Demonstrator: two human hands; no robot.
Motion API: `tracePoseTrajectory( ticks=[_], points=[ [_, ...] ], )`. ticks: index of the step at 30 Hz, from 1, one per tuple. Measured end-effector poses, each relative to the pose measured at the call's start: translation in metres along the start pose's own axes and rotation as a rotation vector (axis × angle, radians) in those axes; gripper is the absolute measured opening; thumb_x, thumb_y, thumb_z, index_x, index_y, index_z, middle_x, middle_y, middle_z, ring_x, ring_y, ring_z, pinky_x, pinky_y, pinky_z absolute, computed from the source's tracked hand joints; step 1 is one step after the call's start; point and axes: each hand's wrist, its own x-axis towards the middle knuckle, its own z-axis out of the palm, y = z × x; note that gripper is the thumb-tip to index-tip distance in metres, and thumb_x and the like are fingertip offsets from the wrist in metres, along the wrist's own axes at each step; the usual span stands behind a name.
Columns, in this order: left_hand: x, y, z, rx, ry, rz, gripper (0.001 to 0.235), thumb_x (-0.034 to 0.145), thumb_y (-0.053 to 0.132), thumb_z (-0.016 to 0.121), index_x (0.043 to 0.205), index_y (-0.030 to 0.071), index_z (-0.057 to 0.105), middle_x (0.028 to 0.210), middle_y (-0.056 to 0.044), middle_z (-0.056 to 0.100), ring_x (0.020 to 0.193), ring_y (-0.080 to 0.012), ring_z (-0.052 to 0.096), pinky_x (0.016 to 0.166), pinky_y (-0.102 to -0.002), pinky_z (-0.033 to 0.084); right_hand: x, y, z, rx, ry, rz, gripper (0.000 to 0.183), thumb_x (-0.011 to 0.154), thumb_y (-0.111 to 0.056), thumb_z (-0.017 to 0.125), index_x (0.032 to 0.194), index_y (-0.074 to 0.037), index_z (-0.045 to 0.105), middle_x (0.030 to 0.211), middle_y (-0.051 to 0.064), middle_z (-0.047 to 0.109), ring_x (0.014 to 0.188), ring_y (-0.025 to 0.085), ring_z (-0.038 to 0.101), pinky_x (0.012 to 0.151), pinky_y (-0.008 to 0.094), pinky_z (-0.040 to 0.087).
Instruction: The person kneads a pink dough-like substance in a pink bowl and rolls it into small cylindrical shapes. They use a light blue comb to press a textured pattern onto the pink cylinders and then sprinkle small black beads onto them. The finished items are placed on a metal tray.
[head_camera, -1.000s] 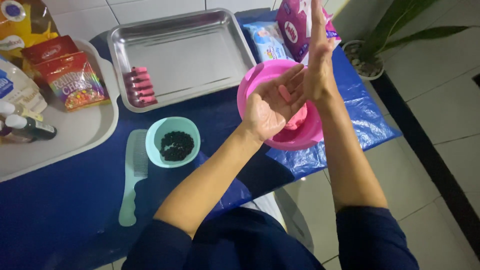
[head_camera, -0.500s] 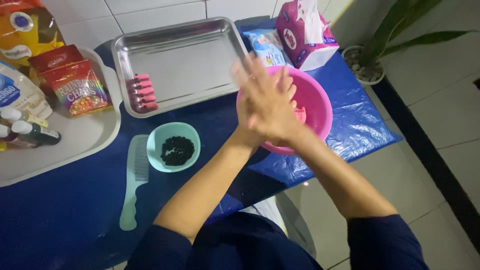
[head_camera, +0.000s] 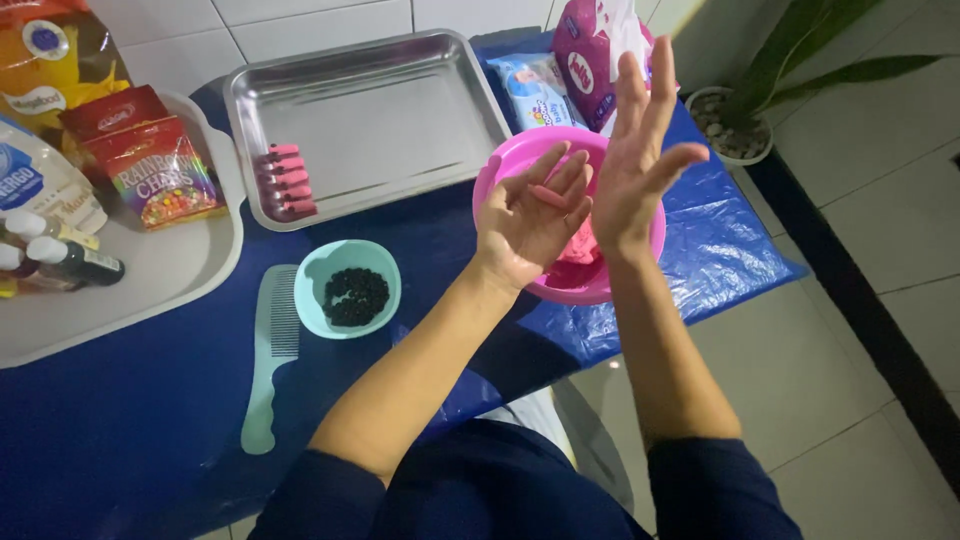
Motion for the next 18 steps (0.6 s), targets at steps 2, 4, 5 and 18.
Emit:
tracePoseTrajectory(
  ticks=[2,4,5,18],
  points=[
    [0.002,0.001,-0.009,-0.038,0.076,0.012,0.051,0.115,0.034,0.035,0.144,-0.002,0.056,0.143,-0.029,0.057,0.134,-0.0387,0.057,0.103,-0.055,0.057,-0.01,-0.005,0.004,0.065,0.029,-0.009,0.096,0.096,-0.087,0.014,0.169,-0.026,0.023,0.18,0.007,0.019,0.171,0.03,0.022,0.144,0.054,0.001],
    [0.004,0.001,-0.011,0.023,0.12,0.047,0.036,0.109,0.013,0.048,0.144,0.008,0.056,0.137,-0.029,0.061,0.126,-0.0385,0.063,0.1,-0.05,0.058,-0.015,-0.006,0.007,0.206,0.032,-0.033,0.091,0.099,-0.084,0.02,0.168,-0.026,0.028,0.178,0.005,0.024,0.17,0.026,0.022,0.145,0.046,0.003],
    [0.002,0.0,-0.001,0.025,0.119,0.048,0.036,0.109,0.013,0.048,0.144,0.008,0.056,0.137,-0.029,0.061,0.126,-0.0385,0.063,0.1,-0.05,0.058,-0.017,-0.006,0.011,0.208,0.031,-0.034,0.091,0.099,-0.084,0.02,0.168,-0.026,0.028,0.178,0.005,0.024,0.17,0.026,0.022,0.145,0.046,0.003],
    [-0.018,0.0,0.016,0.11,0.138,-0.02,0.039,0.1,0.007,0.052,0.138,0.004,0.061,0.129,-0.02,0.069,0.118,-0.0336,0.067,0.1,-0.045,0.055,0.003,-0.026,0.031,-0.386,-0.216,0.229,0.104,0.088,-0.087,0.002,0.162,-0.017,0.022,0.172,0.017,0.022,0.161,0.038,0.02,0.128,0.065,0.006]
  ],
)
